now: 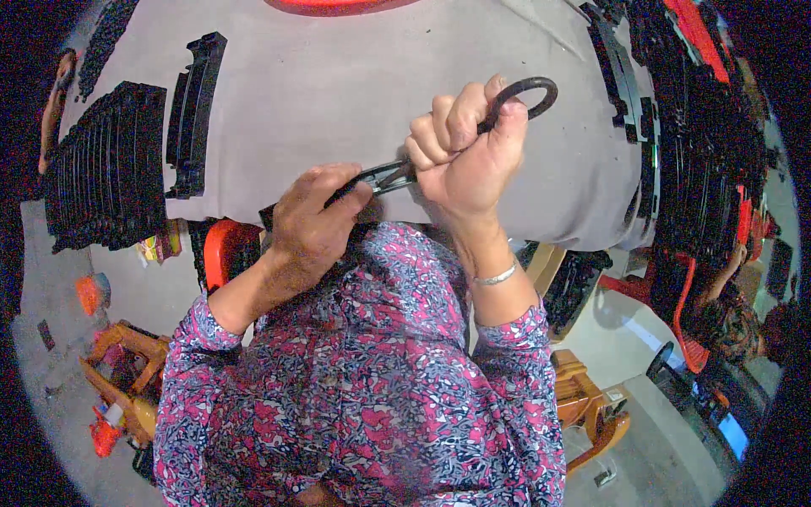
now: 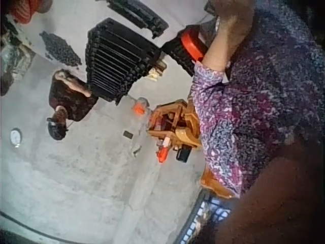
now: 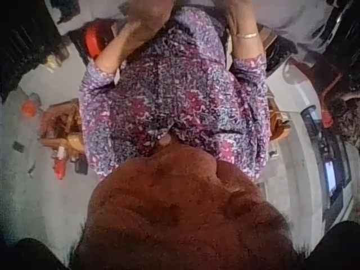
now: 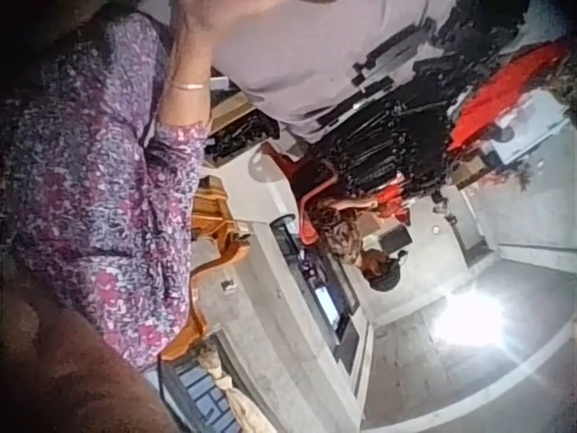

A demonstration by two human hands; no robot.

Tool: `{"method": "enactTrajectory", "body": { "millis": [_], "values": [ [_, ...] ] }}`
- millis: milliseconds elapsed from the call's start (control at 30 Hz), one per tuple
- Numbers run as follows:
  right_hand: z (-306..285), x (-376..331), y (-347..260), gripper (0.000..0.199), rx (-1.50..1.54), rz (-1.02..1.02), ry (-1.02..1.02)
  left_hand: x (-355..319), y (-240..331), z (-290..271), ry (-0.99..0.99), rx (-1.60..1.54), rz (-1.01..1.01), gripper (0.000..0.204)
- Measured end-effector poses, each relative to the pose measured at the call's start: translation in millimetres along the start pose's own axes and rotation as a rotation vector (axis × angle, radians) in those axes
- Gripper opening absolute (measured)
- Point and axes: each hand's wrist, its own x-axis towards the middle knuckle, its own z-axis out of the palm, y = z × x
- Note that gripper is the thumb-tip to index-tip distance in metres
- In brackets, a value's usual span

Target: The person assembles plastic cartridge housings by inserting internal plastic parts and springs into them with an insertion tool.

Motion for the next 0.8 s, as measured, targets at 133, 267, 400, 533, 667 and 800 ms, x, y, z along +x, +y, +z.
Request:
{"method": "enactTrajectory", "body": {
  "millis": [133, 267, 400, 533, 667, 800],
  "values": [
    [-1.6, 3.9, 2.3, 0.056, 0.077, 0.026, 0.025, -2.9, -1.3, 2.9, 0.007, 0.003, -0.002, 0.014],
    [-0.8, 1.5, 3.0, 0.055, 0.075, 0.023, 0.066, -2.4, -1.2, 1.3, 0.010, 0.013, 0.018, 0.019],
    [0.8, 1.5, 1.5, 0.054, 0.028, -0.034, 0.095, 1.9, -3.5, 1.7, 0.019, 0.049, 0.062, 0.024],
    [-1.4, 2.9, -0.5, 0.055, 0.039, -0.007, 0.082, 0.6, -2.7, 1.0, 0.015, 0.065, 0.048, 0.022],
    [-6.8, 4.6, -1.4, 0.054, 0.117, 0.006, 0.062, 1.2, -4.1, 2.7, 0.004, 0.060, 0.051, 0.022],
    [-2.6, 4.5, -2.2, 0.053, 0.057, -0.011, 0.061, 2.3, -2.5, 1.9, -0.002, 0.070, 0.041, 0.022]
  ]
}}
